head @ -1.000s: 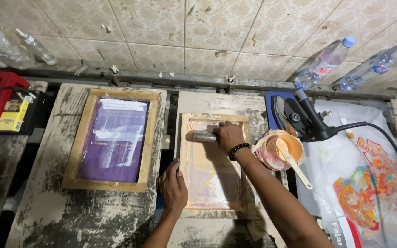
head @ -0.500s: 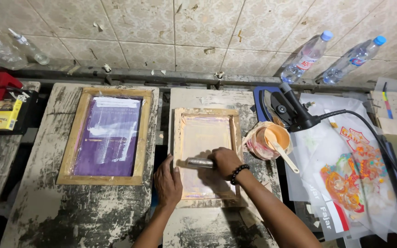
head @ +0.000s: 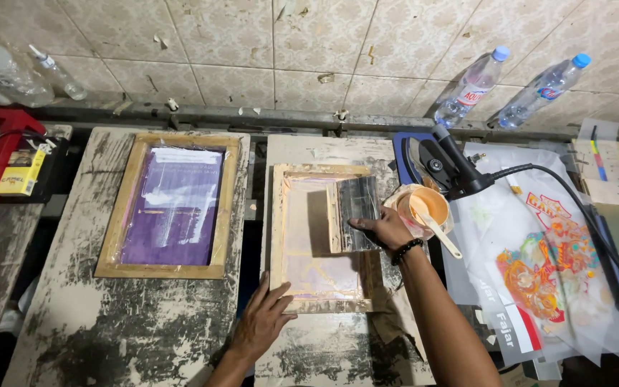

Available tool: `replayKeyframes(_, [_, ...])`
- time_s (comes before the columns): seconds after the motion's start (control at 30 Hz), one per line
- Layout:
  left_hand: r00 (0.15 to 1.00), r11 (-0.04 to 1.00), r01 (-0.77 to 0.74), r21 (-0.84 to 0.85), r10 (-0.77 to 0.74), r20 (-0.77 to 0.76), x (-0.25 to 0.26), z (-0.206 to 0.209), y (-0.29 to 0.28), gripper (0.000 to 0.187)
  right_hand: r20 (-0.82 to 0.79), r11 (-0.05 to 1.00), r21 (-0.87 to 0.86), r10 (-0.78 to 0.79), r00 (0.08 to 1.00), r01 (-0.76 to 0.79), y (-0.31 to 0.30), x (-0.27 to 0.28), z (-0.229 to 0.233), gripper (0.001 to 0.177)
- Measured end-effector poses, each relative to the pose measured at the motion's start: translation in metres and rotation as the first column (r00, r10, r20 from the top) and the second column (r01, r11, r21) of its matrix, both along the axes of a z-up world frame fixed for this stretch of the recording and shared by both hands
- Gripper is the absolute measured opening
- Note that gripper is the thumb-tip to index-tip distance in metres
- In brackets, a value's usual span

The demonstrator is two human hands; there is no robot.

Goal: The person applies orange ink to a screen-printing frame using a wooden stick, then spreads the ink evenly with a squeegee. The person lifts the frame to inspect the ink distribution and places it back on the table.

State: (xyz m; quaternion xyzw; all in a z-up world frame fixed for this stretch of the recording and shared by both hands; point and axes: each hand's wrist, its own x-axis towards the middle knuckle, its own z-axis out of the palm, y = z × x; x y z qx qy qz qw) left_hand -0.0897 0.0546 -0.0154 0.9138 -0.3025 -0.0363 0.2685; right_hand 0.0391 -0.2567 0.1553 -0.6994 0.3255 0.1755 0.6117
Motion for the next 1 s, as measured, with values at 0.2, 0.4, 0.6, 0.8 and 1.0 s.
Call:
replayKeyframes(0.2, [0.999,0.997,-0.004,-0.083,0.000,-0.054,0.001,0.013,-0.004,0.043,-0.049,0.996,0.013,-0.090,0.995,0.091,0.000,-0.009,0.041,0.115])
replayKeyframes(0.4, [0.999,0.993,0.004,-0.114,0.002,0.051,0.002,0.003,-0.002,0.042,0.130,0.993,0.005,-0.117,0.985,0.118,-0.025,-0.001,0.046,0.120])
replayKeyframes(0.6, [0.999,0.992,-0.016,-0.122,0.022,0.048,0.047,0.064,-0.008,0.046,0.347,0.981,0.196,-0.052,0.936,-0.018,-0.049,0.012,0.038,0.026])
replayKeyframes(0.8, [0.999,0.972,0.043,-0.232,-0.038,0.026,0.103,0.131,-0.001,0.027,0.538,0.983,0.184,-0.109,0.836,0.010,-0.033,0.029,0.077,0.032])
replayKeyframes(1.0, [0.971,0.988,-0.063,-0.143,0.028,-0.237,0.151,0.237,-0.012,0.024,0.619,0.980,0.200,-0.115,0.777,-0.015,-0.050,0.068,0.086,0.027])
